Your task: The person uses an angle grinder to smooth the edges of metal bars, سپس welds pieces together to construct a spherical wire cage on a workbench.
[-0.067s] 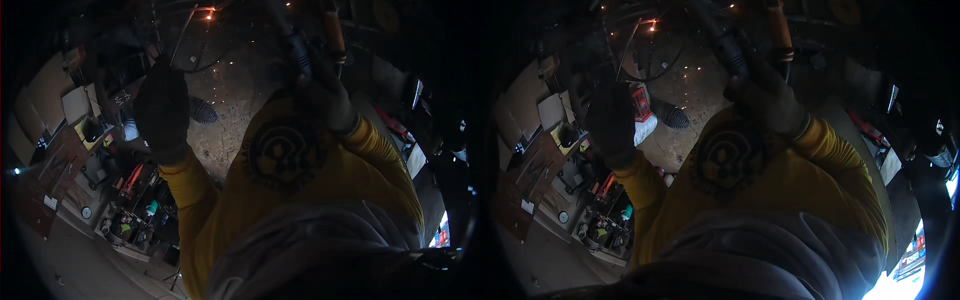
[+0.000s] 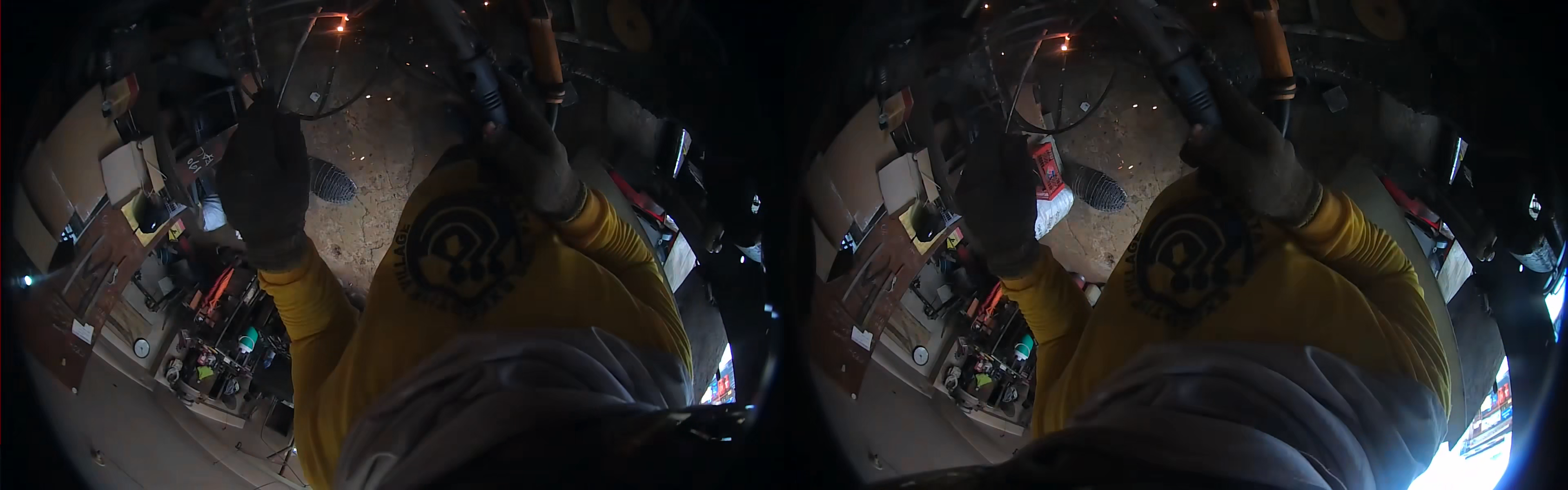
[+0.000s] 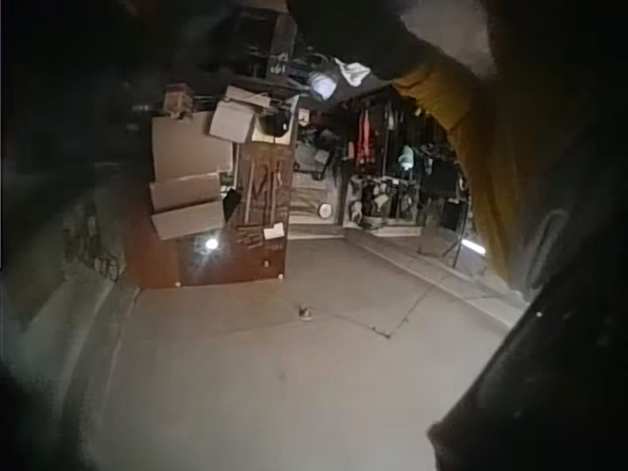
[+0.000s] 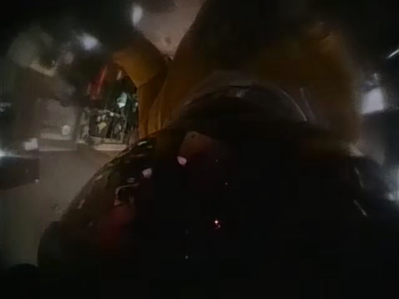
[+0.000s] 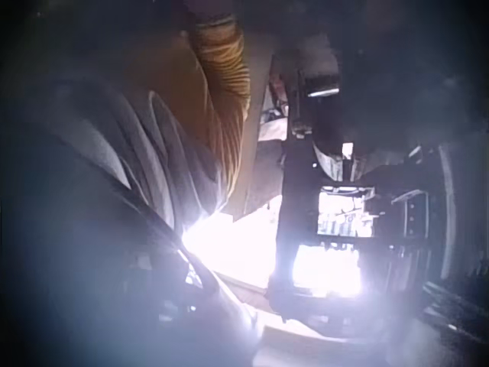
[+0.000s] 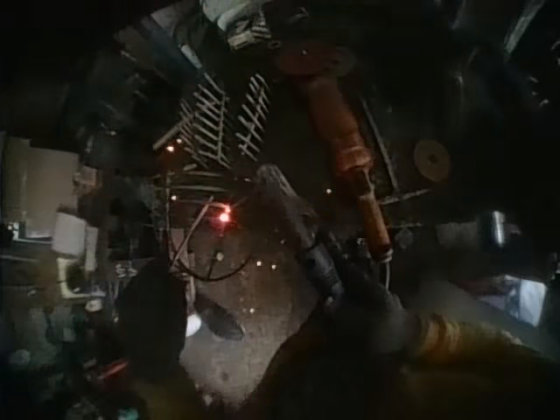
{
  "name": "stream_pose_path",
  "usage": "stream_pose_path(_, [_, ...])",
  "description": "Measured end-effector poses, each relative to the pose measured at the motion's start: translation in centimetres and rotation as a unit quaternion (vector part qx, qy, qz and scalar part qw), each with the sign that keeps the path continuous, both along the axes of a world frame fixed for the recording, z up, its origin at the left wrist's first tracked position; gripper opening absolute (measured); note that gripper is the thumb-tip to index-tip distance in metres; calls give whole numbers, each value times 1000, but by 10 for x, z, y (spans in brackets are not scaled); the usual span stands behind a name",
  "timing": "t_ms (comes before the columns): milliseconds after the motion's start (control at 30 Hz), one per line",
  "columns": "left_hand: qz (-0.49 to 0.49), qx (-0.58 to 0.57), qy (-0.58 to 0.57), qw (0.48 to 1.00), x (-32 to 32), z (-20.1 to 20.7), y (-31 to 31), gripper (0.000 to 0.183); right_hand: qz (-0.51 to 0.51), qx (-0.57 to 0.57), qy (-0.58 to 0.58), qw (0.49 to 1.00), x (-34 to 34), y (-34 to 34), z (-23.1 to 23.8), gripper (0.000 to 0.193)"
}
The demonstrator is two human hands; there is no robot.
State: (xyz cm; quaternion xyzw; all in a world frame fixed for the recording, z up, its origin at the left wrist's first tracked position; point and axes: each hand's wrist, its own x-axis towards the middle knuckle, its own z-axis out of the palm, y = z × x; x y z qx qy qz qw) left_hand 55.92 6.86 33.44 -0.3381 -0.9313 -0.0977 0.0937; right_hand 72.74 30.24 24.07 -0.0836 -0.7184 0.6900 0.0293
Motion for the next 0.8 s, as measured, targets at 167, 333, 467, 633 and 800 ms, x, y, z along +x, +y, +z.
stream_pose_path(167, [-28,19,34,999,-5,-6,-4,32,-23,-326,-177,928,-3,-1,12,73])
stream_pose_path(333, [-10,-15,38,999,-4,-4,-5,31,-5,-345,-183,920,-6,-1,15,73])
stream_pose_path(467, [20,-24,-1,999,0,-2,-5,31,2,-338,-222,915,-7,1,24,71])
stream_pose_path(633, [54,-124,20,991,2,3,-8,18,18,-398,-123,909,2,-5,-6,33])
stream_pose_path(800, [-113,-296,330,889,2,-1,-12,18,-6,-514,-141,846,6,-6,-19,28])
